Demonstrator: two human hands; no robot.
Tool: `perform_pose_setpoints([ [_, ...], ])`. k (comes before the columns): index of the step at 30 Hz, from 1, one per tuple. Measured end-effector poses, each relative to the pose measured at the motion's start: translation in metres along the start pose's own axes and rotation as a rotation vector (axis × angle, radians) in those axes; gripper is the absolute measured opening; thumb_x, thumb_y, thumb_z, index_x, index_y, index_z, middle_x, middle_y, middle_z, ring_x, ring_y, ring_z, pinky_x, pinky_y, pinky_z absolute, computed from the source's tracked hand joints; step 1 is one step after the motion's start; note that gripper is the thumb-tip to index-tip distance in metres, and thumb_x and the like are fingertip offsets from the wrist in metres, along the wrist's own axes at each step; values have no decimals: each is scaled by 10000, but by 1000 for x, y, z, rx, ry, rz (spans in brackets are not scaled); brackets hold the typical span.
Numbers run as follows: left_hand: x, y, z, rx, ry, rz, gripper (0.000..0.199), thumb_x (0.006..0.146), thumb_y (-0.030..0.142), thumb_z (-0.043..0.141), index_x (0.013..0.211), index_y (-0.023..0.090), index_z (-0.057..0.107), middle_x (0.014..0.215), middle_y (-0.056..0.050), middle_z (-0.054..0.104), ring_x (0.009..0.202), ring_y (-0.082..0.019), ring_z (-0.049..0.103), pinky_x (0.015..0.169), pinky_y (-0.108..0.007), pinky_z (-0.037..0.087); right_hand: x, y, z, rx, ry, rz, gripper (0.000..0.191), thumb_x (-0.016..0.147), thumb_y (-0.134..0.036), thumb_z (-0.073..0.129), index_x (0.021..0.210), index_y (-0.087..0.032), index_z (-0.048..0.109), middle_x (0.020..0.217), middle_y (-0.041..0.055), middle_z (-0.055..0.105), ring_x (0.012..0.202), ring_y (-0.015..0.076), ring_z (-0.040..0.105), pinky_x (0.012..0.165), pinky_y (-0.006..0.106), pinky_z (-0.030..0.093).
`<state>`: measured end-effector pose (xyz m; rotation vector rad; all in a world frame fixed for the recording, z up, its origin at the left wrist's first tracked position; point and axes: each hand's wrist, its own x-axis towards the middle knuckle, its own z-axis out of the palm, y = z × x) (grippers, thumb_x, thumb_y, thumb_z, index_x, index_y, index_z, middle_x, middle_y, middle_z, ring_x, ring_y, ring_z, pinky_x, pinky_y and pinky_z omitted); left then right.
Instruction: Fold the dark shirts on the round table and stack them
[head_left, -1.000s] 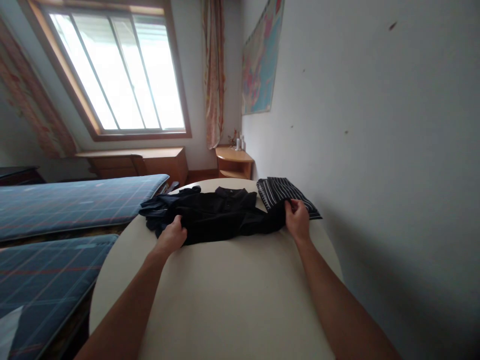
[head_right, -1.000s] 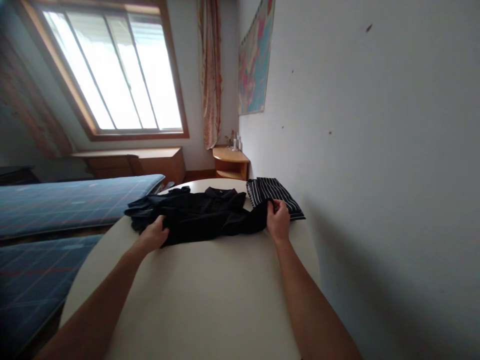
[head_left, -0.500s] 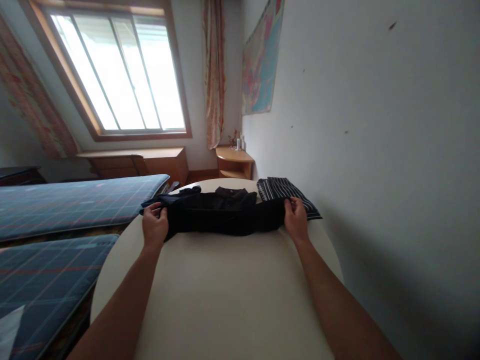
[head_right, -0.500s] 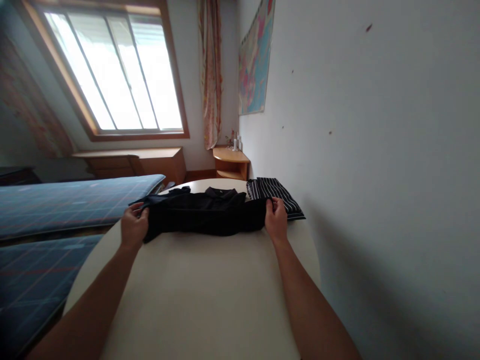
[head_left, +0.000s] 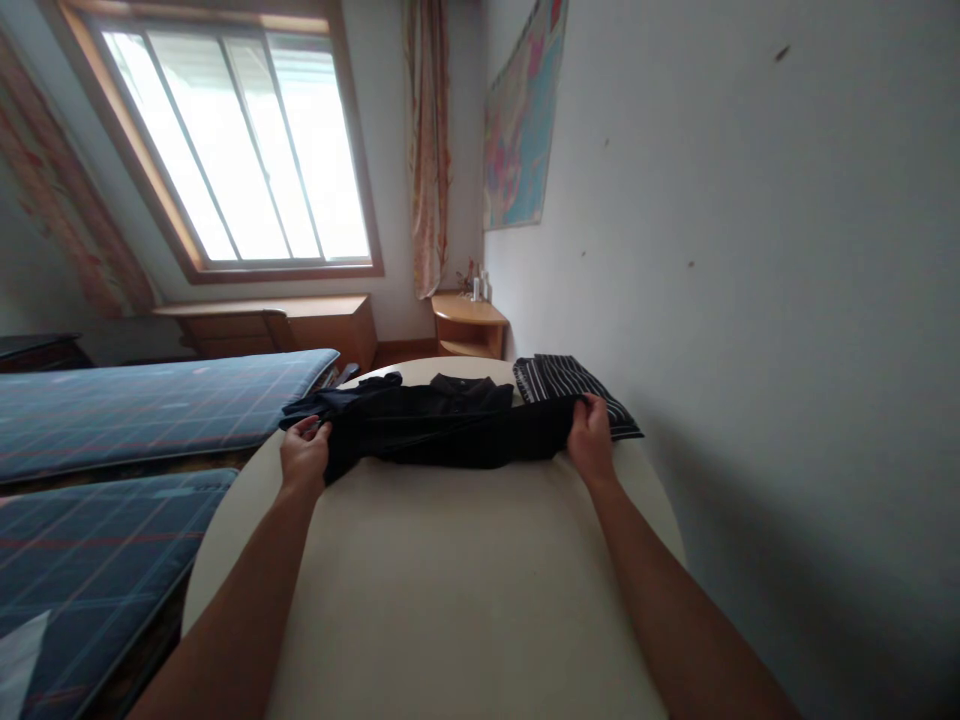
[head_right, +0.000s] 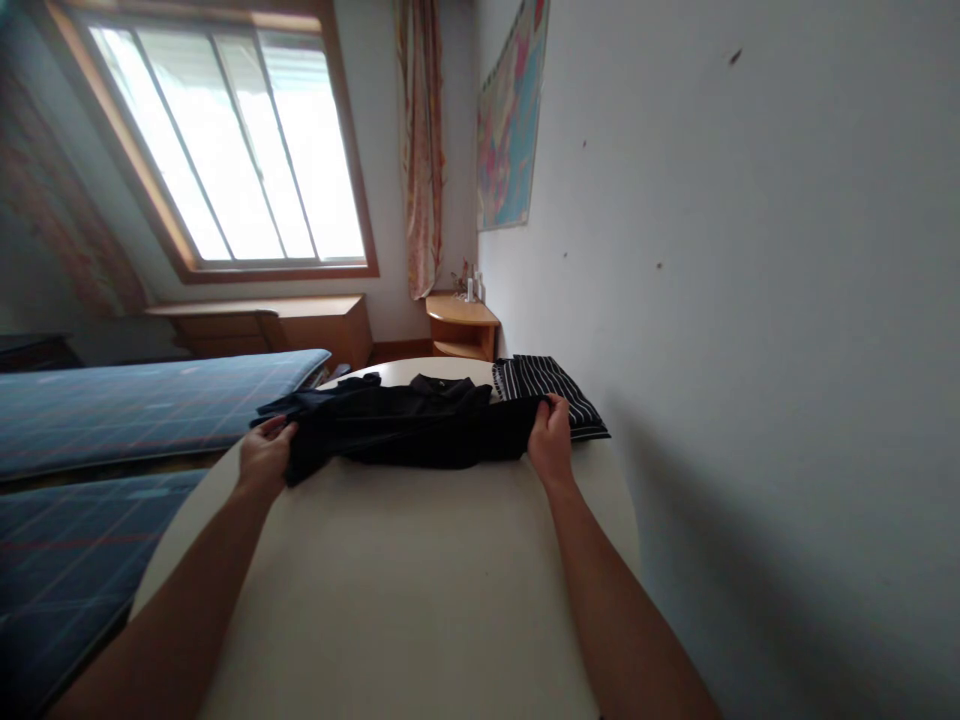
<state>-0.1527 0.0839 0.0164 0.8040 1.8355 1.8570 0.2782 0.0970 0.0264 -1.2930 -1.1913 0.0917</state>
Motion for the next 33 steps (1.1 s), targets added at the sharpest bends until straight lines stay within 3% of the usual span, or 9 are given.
perform_pose_setpoints([
  [4, 4, -5, 0, -24, -7, -24, 393, 744, 263, 685, 1108, 131, 622, 809, -29, 640, 676, -153, 636, 721, -341, 566, -1, -6, -2, 43, -12, 5, 305, 900, -424, 384, 1044, -189, 514, 1044, 131, 620, 1015, 264, 563, 948, 435, 422],
  [8, 8, -6, -3, -43, 27, 21, 300, 731, 189, 665, 1020, 129, 614, 839, -37, 656, 739, -149, 657, 788, -329, 558, -2, -17, -8, 157, -84, 19, 288, 846, -430, 430, 985, -202, 542, 944, 82, 624, 910, 245, 571, 864, 393, 455],
  [15, 14, -3, -10, 10, 196, 141, 211, 729, 202, 648, 928, 152, 597, 873, -35, 644, 847, -188, 656, 862, -363, 537, -13, -34, -20, 289, -495, -45, 189, 755, -403, 474, 737, -233, 555, 645, -7, 508, 635, 180, 477, 605, 302, 405],
  [19, 7, 6, -12, 44, 271, 203, 158, 752, 209, 626, 899, 160, 596, 876, -37, 625, 846, -198, 636, 865, -351, 525, -17, -38, -24, 388, -693, -61, 339, 826, -457, 419, 585, -228, 483, 557, -8, 469, 543, 154, 433, 546, 292, 364],
  [24, -1, 16, -17, 166, 307, 318, 193, 777, 239, 619, 951, 158, 605, 900, -40, 610, 740, -182, 589, 840, -360, 523, -18, -36, -23, 460, -696, -14, 410, 874, -497, 387, 568, -236, 465, 485, -31, 419, 432, 123, 347, 448, 268, 277],
  [27, -9, 21, -15, 296, 336, 524, 223, 781, 238, 606, 991, 162, 613, 966, -61, 610, 861, -217, 599, 944, -398, 476, -20, -35, -20, 406, -736, -34, 396, 878, -483, 427, 570, -235, 454, 480, -37, 435, 443, 121, 370, 454, 259, 286],
  [30, -30, 26, -4, 346, 189, 698, 185, 827, 291, 589, 974, 182, 618, 935, -51, 625, 869, -216, 608, 899, -365, 486, -25, -36, -16, 296, -816, -114, 399, 891, -441, 461, 552, -229, 452, 477, -35, 478, 458, 119, 408, 478, 253, 314],
  [31, -41, 28, 1, 343, 53, 721, 177, 849, 326, 582, 957, 191, 618, 872, -33, 628, 792, -198, 609, 822, -334, 502, -26, -37, -14, 250, -834, -144, 402, 896, -430, 470, 550, -227, 463, 479, -33, 496, 465, 120, 423, 489, 253, 324],
  [33, -67, 30, 12, 359, -339, 805, 177, 874, 374, 578, 887, 206, 633, 780, -11, 624, 684, -163, 589, 706, -281, 492, -29, -38, -11, 162, -850, -183, 402, 899, -423, 493, 551, -222, 495, 486, -29, 532, 471, 122, 446, 502, 251, 331],
])
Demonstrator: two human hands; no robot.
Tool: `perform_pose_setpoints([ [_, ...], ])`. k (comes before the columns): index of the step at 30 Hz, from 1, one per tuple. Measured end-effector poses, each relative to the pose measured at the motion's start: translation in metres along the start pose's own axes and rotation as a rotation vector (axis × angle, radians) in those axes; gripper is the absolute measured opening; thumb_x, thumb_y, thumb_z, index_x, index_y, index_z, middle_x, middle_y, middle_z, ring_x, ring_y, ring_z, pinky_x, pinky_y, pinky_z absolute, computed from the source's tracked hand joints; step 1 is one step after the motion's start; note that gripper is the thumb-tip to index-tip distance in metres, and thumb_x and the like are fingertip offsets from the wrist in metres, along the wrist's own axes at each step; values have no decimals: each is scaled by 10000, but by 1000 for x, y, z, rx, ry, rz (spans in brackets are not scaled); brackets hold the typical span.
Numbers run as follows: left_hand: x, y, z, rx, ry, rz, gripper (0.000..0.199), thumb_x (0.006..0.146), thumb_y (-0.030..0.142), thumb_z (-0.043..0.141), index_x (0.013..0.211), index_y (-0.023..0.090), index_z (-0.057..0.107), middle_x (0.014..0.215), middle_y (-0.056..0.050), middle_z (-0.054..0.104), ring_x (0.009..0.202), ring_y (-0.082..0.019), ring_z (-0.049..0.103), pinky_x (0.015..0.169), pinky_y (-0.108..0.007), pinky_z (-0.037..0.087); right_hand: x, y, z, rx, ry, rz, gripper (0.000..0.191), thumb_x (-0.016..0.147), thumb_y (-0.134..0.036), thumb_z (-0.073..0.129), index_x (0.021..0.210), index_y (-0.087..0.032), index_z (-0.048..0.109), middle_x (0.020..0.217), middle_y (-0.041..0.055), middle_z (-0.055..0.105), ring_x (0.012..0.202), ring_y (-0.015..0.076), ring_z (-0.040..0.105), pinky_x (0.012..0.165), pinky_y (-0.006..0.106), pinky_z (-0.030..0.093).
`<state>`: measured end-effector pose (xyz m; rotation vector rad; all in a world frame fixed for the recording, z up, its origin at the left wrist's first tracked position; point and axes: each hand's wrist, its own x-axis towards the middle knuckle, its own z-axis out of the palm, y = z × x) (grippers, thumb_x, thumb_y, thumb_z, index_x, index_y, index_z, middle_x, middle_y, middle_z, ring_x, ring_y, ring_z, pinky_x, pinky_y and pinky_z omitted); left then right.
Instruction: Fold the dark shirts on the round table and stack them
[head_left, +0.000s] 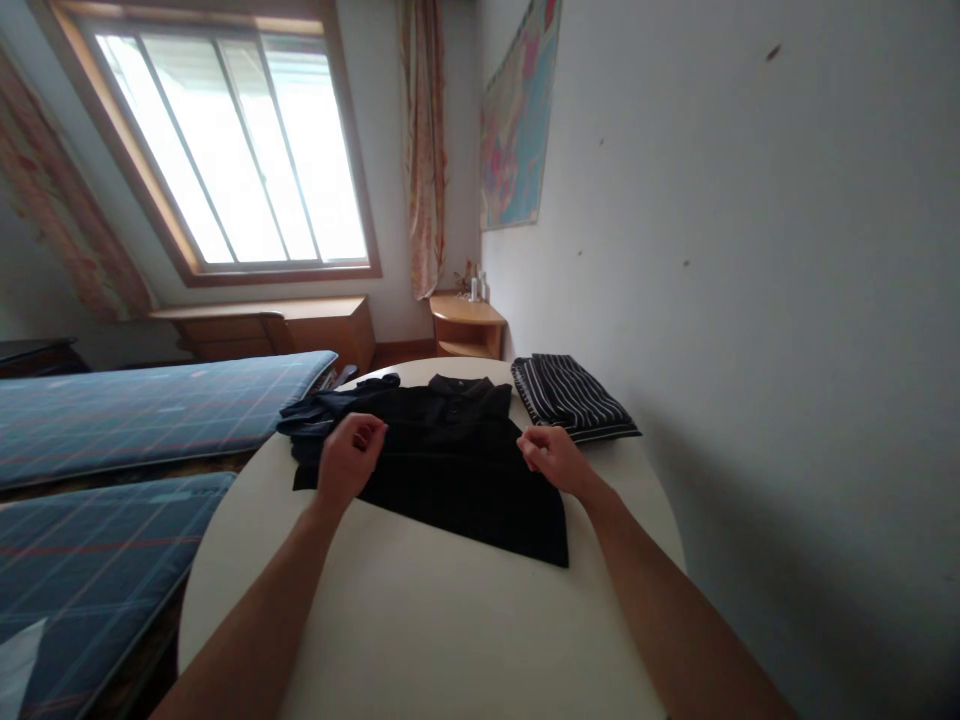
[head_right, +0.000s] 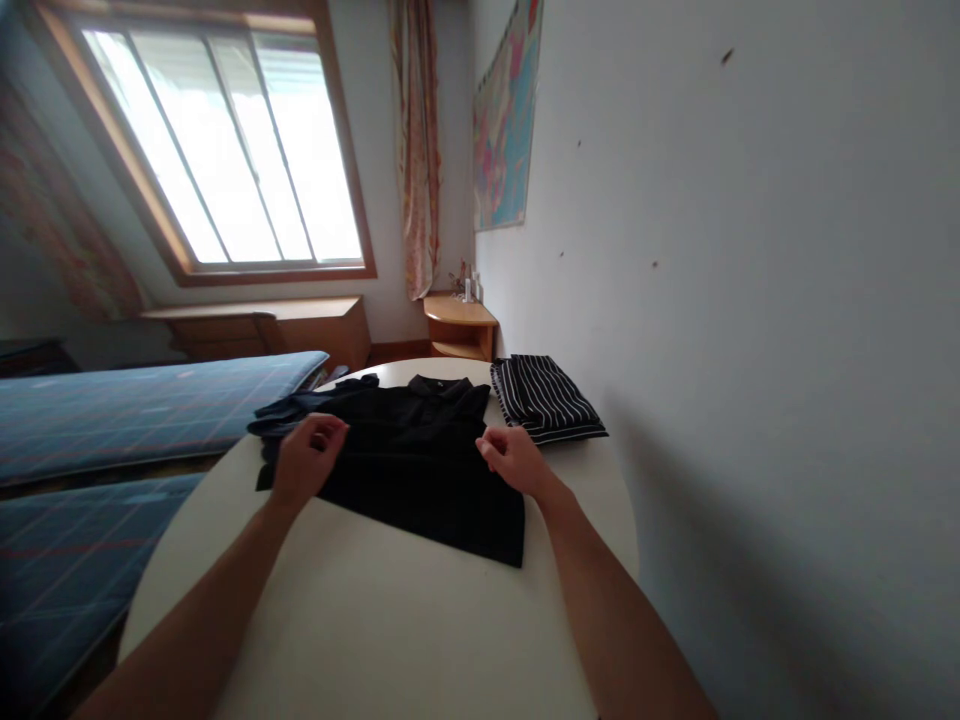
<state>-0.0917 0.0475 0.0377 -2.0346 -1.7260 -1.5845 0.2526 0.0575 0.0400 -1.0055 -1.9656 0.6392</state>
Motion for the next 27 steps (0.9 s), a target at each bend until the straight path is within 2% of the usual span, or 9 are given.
perform_pose_setpoints([
  [2, -14, 23, 11, -73, -425, 188, 177, 881, 377, 596, 851, 220, 673, 806, -13, 649, 698, -145, 596, 684, -250, 473, 1, 1, 3, -56, 0, 25, 391, 896, -429, 516, 566, -219, 529, 497, -28, 560, 470, 122, 454, 506, 250, 328],
  [4, -27, 43, 19, -120, -735, 272, 158, 848, 363, 653, 927, 239, 711, 848, -2, 672, 716, -133, 612, 668, -226, 463, 2, 3, 4, -71, 3, 48, 379, 890, -437, 537, 580, -218, 549, 508, -28, 576, 470, 122, 459, 507, 248, 327],
  [5, -32, 50, 21, -122, -857, 305, 173, 821, 358, 689, 956, 254, 721, 872, 6, 683, 731, -130, 622, 668, -218, 460, 2, 5, 4, -66, 3, 53, 374, 888, -439, 545, 588, -218, 555, 516, -27, 583, 476, 123, 465, 511, 248, 330],
  [7, -39, 58, 24, -100, -994, 356, 209, 774, 344, 738, 973, 279, 734, 916, 19, 697, 761, -131, 638, 677, -213, 453, 2, 8, 4, -57, 2, 59, 369, 889, -445, 550, 597, -218, 562, 531, -24, 593, 488, 127, 476, 515, 249, 335],
  [11, -41, 57, 26, -24, -1002, 394, 168, 792, 282, 700, 953, 293, 744, 972, 27, 705, 816, -137, 654, 717, -218, 446, 2, 9, 3, -77, -6, 58, 363, 906, -433, 532, 615, -219, 567, 542, -25, 602, 492, 129, 490, 521, 252, 345],
  [17, -41, 56, 28, -6, -977, 438, 171, 815, 182, 602, 876, 266, 738, 928, 23, 698, 817, -126, 646, 706, -206, 430, 1, 6, 3, -86, -16, 49, 375, 918, -429, 528, 615, -211, 565, 551, -24, 612, 506, 125, 510, 531, 248, 354],
  [21, -42, 62, 27, -39, -985, 445, 178, 761, 135, 611, 839, 254, 718, 901, 31, 687, 815, -118, 633, 725, -198, 431, 2, 9, 4, -123, -24, 43, 394, 933, -426, 515, 617, -198, 573, 553, -20, 610, 504, 114, 500, 545, 244, 355],
  [24, -43, 62, 26, -59, -1013, 432, 142, 755, 164, 653, 839, 257, 718, 900, 37, 690, 846, -125, 638, 772, -204, 440, 4, 12, 5, -153, -13, 26, 368, 937, -417, 515, 665, -189, 612, 601, -8, 637, 563, 125, 547, 581, 246, 377],
  [27, -43, 61, 26, -57, -1035, 414, 105, 763, 238, 699, 862, 262, 726, 925, 31, 694, 869, -138, 642, 785, -213, 449, 6, 14, 5, -175, 22, -6, 297, 934, -389, 527, 774, -183, 668, 730, 18, 688, 687, 151, 609, 655, 260, 419],
])
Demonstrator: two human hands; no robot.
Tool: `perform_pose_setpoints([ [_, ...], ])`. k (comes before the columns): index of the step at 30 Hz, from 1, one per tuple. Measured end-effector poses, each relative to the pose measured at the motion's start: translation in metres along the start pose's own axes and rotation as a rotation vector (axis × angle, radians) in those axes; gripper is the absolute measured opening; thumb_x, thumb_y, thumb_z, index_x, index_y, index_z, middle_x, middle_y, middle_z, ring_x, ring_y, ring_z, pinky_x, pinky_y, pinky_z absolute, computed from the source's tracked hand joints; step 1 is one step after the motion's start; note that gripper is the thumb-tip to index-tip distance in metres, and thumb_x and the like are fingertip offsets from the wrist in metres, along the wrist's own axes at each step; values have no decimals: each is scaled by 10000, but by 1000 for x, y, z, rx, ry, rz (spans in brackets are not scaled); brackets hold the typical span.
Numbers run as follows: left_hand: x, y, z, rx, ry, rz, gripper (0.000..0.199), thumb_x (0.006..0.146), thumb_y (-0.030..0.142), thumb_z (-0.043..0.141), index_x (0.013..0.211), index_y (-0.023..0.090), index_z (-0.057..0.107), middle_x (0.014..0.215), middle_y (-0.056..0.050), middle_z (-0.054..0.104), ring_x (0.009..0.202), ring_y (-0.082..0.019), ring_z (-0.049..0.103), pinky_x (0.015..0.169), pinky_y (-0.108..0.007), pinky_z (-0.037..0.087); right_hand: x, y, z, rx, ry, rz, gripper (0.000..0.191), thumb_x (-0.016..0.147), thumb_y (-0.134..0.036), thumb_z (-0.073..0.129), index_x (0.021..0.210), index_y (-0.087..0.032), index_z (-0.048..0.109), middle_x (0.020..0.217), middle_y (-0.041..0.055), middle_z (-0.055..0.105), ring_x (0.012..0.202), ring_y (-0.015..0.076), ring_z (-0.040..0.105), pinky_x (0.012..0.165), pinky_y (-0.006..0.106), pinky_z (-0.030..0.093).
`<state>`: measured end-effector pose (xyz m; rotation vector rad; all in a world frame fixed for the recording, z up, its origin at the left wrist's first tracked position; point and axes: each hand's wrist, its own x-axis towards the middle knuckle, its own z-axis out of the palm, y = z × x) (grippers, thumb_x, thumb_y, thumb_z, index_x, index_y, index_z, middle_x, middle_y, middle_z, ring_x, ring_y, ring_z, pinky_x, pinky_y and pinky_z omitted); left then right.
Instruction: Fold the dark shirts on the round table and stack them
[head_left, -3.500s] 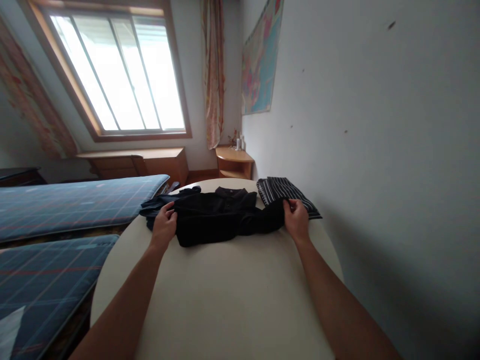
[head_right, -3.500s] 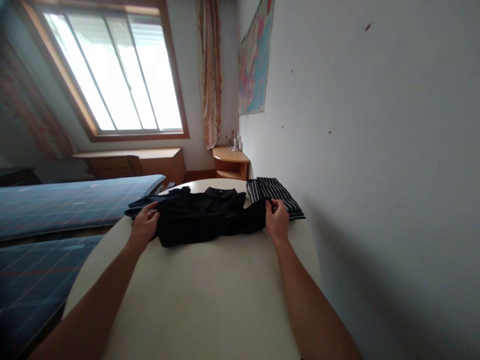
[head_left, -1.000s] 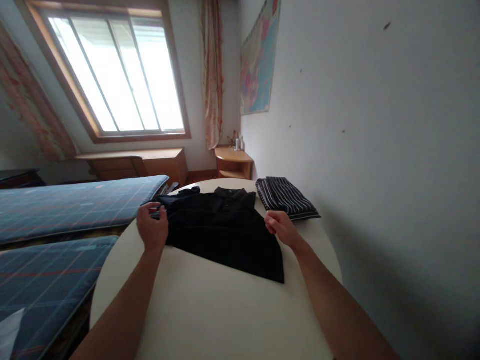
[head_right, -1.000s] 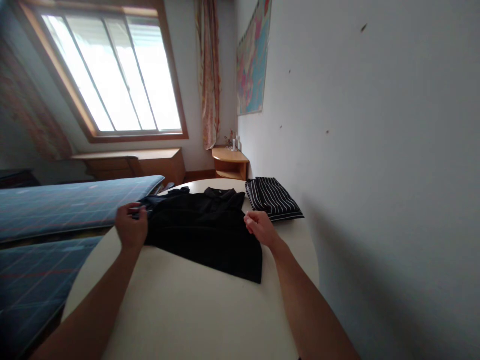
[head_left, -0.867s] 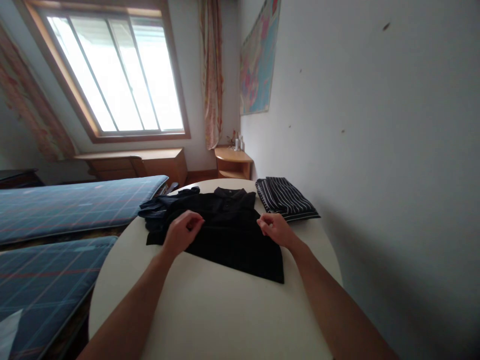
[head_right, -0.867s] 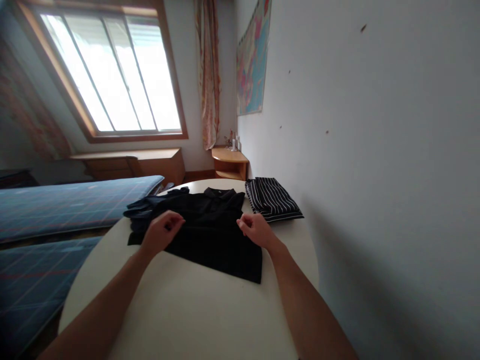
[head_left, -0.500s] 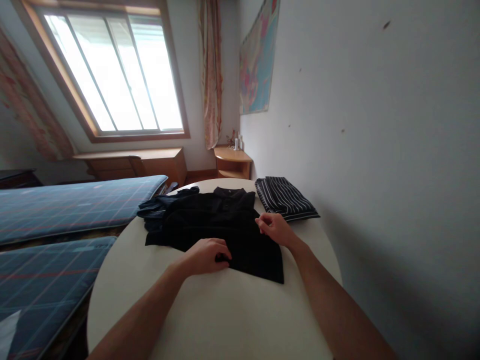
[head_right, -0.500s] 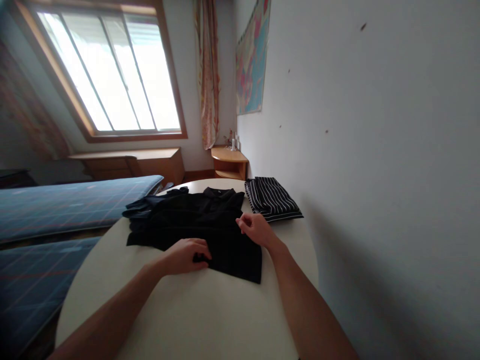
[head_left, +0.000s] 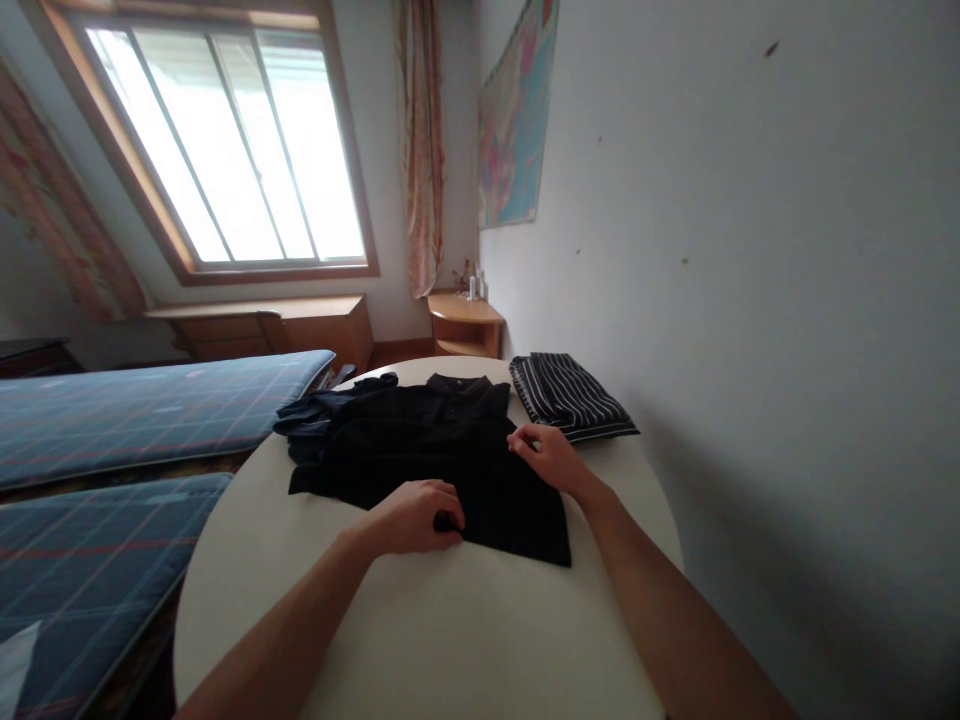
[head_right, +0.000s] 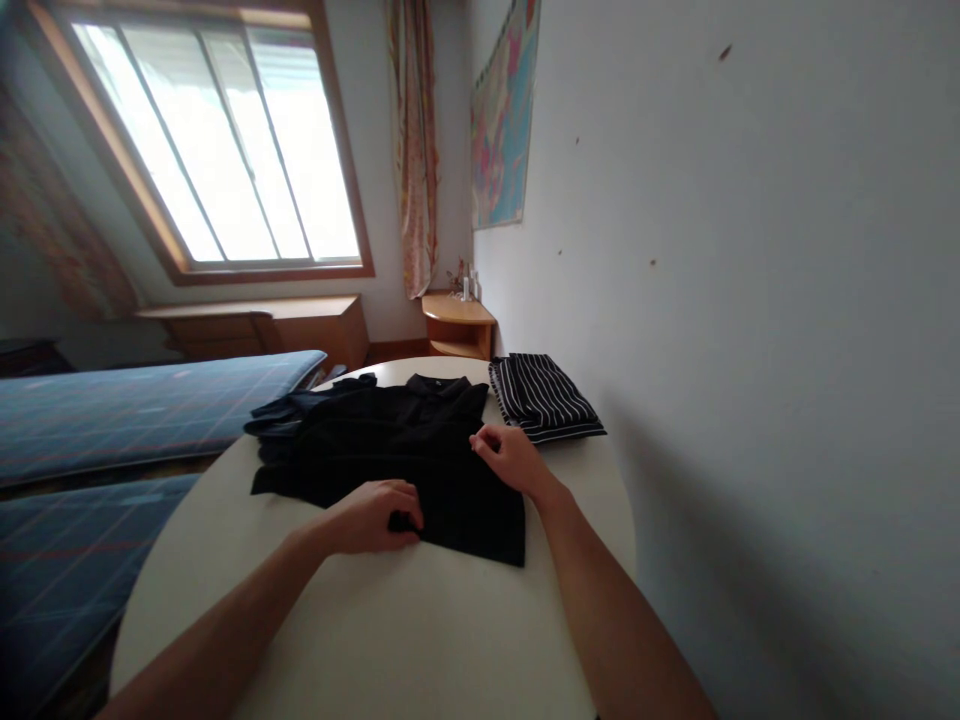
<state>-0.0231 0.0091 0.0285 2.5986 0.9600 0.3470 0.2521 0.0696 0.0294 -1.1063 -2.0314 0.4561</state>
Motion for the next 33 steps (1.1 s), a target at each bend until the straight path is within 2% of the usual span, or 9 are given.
perform_pose_setpoints([
  [6, 3, 4, 0, -8, -17, -41, 192, 732, 147, 627, 864, 239, 733, 839, 29, 700, 746, -115, 628, 699, -198, 445, 3, 3, 3, -10, 34, -45, 202, 929, -321, 546, 904, -185, 693, 924, 46, 701, 850, 168, 632, 780, 285, 463],
  [11, 2, 17, -2, -153, -140, -122, 205, 692, 134, 617, 825, 214, 750, 721, 29, 704, 633, -103, 622, 594, -175, 437, 3, 6, 7, -4, -7, -45, 192, 929, -310, 549, 948, -190, 698, 974, 54, 708, 921, 180, 638, 827, 303, 476],
  [17, 0, 48, 8, -441, -529, -137, 119, 703, 226, 750, 819, 215, 769, 681, 30, 703, 617, -111, 634, 552, -172, 449, 2, 6, 7, -15, -18, -25, 204, 925, -314, 547, 949, -191, 708, 984, 59, 715, 939, 188, 644, 834, 312, 488],
  [20, 4, 58, 15, -627, -682, -129, 205, 748, 293, 769, 937, 213, 759, 717, 17, 717, 627, -127, 663, 560, -191, 481, 2, 4, 7, -20, -31, -16, 205, 923, -309, 547, 951, -193, 713, 996, 65, 718, 950, 195, 647, 852, 324, 493],
  [22, 6, 58, 15, -642, -600, -93, 255, 809, 312, 728, 1045, 217, 736, 796, -3, 735, 685, -141, 687, 605, -208, 511, 2, 4, 7, -22, -33, -31, 202, 923, -301, 547, 963, -194, 714, 1010, 68, 717, 965, 198, 648, 892, 341, 488],
  [25, 9, 47, 11, -355, -181, -19, 255, 881, 266, 639, 1125, 230, 700, 1013, -39, 730, 937, -184, 685, 845, -281, 534, 2, 6, 9, -24, -38, -69, 199, 918, -281, 554, 1012, -200, 710, 1074, 74, 707, 1033, 206, 639, 974, 373, 465],
  [28, 10, 26, 14, -50, 118, -1, 424, 873, 243, 631, 1295, 252, 593, 1377, -75, 572, 1293, -248, 505, 1112, -402, 394, 1, 9, 12, -23, -57, -85, 243, 906, -268, 571, 1105, -207, 697, 1182, 90, 683, 1134, 221, 612, 1051, 411, 429],
  [30, 9, 13, 22, 45, 145, -23, 583, 883, 305, 626, 1438, 256, 452, 1549, -96, 387, 1440, -277, 326, 1183, -463, 296, 1, 11, 14, -17, -75, -84, 306, 906, -265, 573, 1191, -212, 671, 1255, 97, 656, 1196, 225, 586, 1093, 431, 402],
  [33, 10, 4, 35, 133, 73, -93, 663, 941, 409, 536, 1538, 262, 288, 1639, -101, 195, 1512, -301, 132, 1210, -533, 194, 0, 12, 16, -7, -103, -82, 388, 905, -254, 570, 1287, -215, 623, 1339, 107, 608, 1262, 225, 546, 1117, 438, 387],
])
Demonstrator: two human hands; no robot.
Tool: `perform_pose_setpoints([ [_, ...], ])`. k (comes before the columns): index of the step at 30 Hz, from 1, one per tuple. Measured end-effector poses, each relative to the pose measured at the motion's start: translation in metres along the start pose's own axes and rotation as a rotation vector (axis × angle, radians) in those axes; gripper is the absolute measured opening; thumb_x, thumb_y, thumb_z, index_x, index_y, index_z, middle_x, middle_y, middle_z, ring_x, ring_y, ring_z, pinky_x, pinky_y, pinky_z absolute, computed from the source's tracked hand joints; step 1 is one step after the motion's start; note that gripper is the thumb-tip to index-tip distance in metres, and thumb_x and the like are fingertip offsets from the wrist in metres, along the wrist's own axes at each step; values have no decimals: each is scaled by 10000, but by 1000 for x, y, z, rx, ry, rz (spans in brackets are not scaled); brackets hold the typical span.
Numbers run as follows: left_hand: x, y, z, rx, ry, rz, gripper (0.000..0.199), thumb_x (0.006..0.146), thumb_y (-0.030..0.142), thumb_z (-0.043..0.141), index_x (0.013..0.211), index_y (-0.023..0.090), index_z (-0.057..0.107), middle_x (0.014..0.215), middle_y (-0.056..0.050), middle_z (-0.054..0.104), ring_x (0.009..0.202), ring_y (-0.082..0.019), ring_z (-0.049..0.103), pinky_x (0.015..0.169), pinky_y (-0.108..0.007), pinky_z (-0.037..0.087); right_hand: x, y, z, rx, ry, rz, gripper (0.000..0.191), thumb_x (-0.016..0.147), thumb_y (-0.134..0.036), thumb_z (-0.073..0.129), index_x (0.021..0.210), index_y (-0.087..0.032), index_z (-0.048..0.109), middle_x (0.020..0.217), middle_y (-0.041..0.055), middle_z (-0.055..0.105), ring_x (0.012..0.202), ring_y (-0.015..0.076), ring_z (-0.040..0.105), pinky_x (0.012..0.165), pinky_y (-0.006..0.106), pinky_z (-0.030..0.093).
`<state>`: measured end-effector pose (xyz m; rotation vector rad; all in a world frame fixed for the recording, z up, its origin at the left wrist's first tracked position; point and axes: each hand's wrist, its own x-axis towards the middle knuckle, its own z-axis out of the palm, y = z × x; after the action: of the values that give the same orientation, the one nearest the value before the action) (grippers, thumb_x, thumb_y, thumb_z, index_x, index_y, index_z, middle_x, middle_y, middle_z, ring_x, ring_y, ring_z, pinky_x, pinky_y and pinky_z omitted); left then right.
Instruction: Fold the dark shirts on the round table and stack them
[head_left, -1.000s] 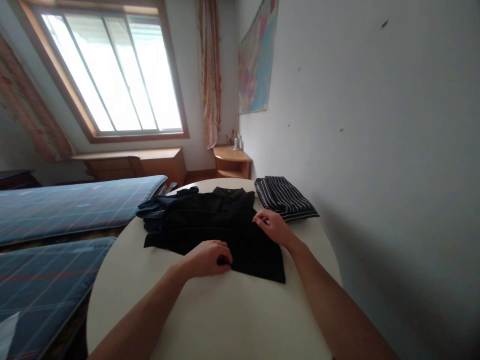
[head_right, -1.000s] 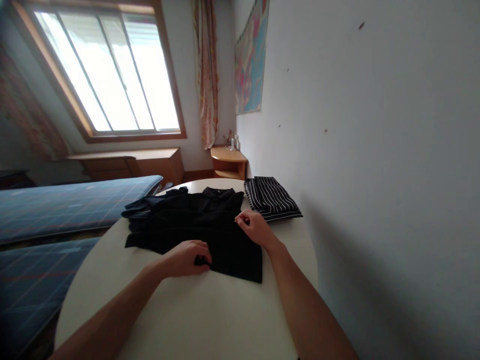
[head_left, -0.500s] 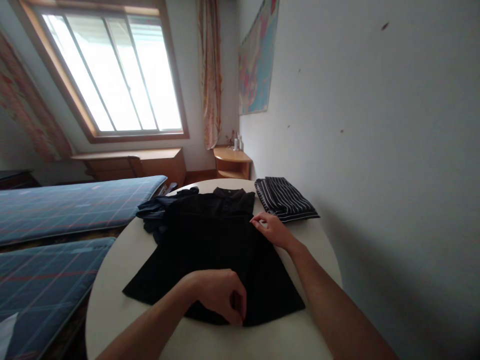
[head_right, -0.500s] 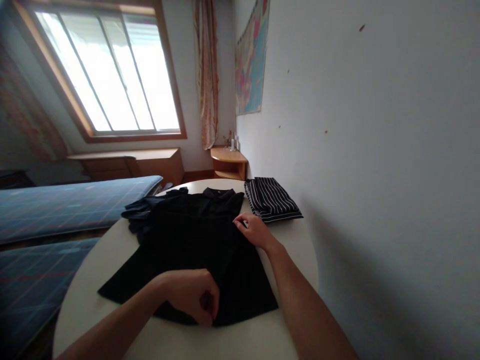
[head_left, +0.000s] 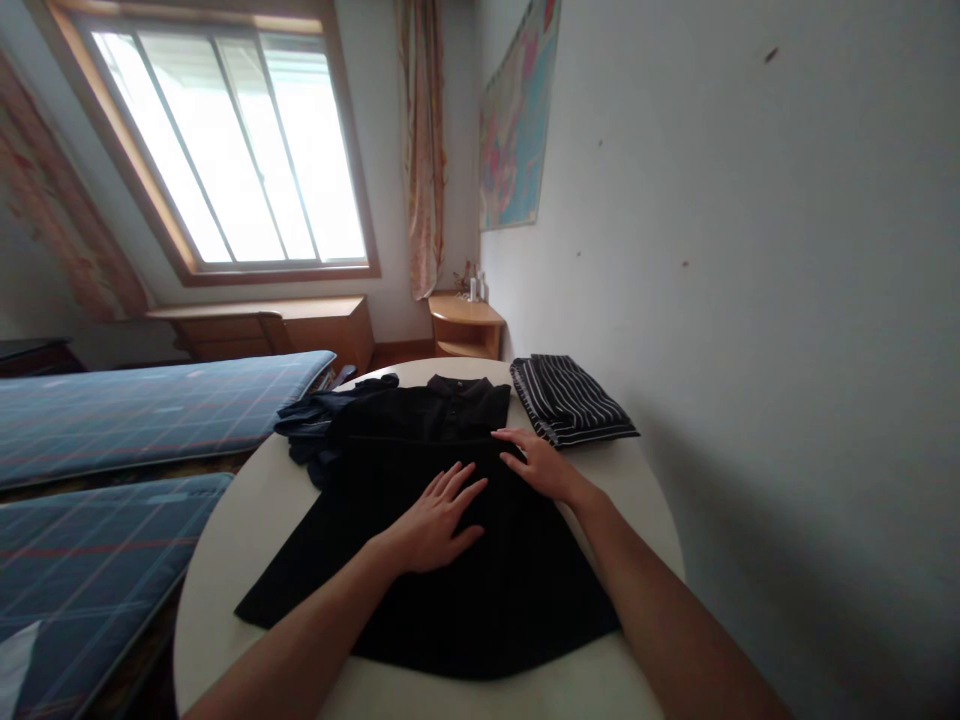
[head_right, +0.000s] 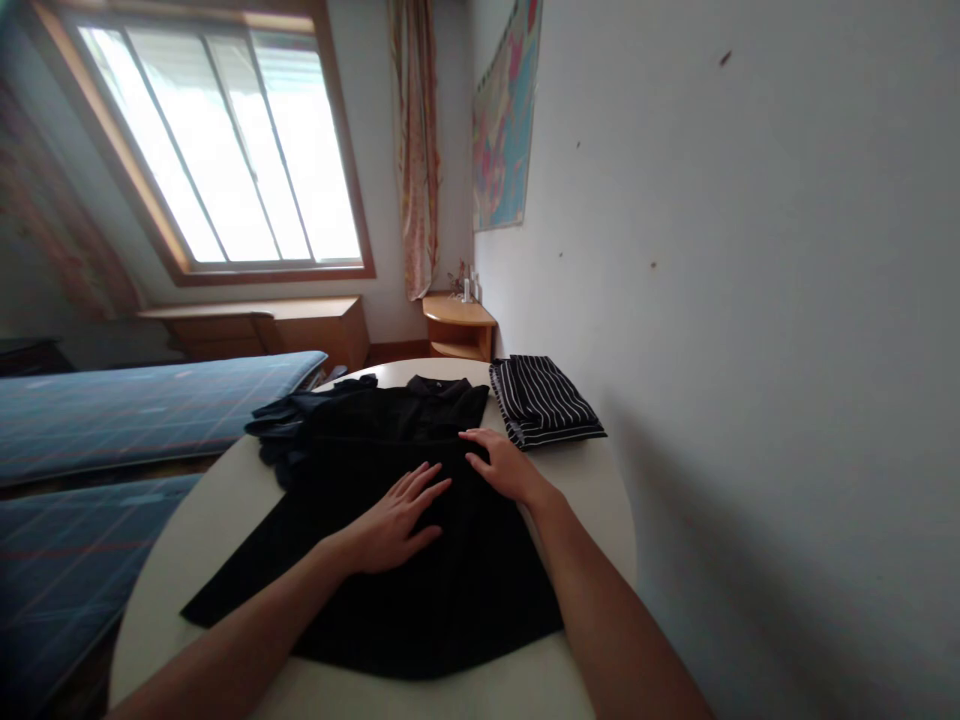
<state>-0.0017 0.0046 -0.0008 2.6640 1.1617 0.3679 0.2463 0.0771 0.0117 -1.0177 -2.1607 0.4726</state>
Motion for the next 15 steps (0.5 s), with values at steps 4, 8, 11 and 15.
perform_pose_setpoints([
  [4, 0, 12, 7, 90, -84, -49, 621, 978, 469, 446, 1550, 307, 263, 1651, -74, 152, 1515, -324, 60, 1199, -593, 127, -1, 1, 1, 12, -25, 20, 386, 894, -249, 579, 1275, -214, 631, 1332, 110, 610, 1234, 230, 565, 1067, 422, 437],
  [8, -4, 31, 5, 103, -147, -96, 662, 980, 537, 397, 1563, 262, 243, 1646, -131, 108, 1503, -376, 30, 1170, -651, 116, -1, 0, 0, 43, -58, 101, 350, 894, -268, 586, 1235, -219, 650, 1178, 86, 695, 1028, 206, 660, 920, 368, 519],
  [11, -13, 45, 2, 67, -256, -120, 747, 962, 593, 396, 1580, 233, 178, 1641, -161, 24, 1488, -410, -29, 1153, -682, 98, -1, -2, -3, 60, -82, 148, 325, 896, -272, 582, 1201, -195, 665, 1030, 68, 739, 918, 184, 683, 850, 323, 522],
  [15, -27, 64, -15, -5, -402, -95, 820, 936, 640, 415, 1583, 209, 156, 1631, -191, 8, 1479, -441, -25, 1129, -713, 114, -1, -5, -7, 81, -151, 225, 412, 913, -322, 560, 1286, -155, 614, 829, 38, 748, 680, 153, 670, 702, 273, 510],
])
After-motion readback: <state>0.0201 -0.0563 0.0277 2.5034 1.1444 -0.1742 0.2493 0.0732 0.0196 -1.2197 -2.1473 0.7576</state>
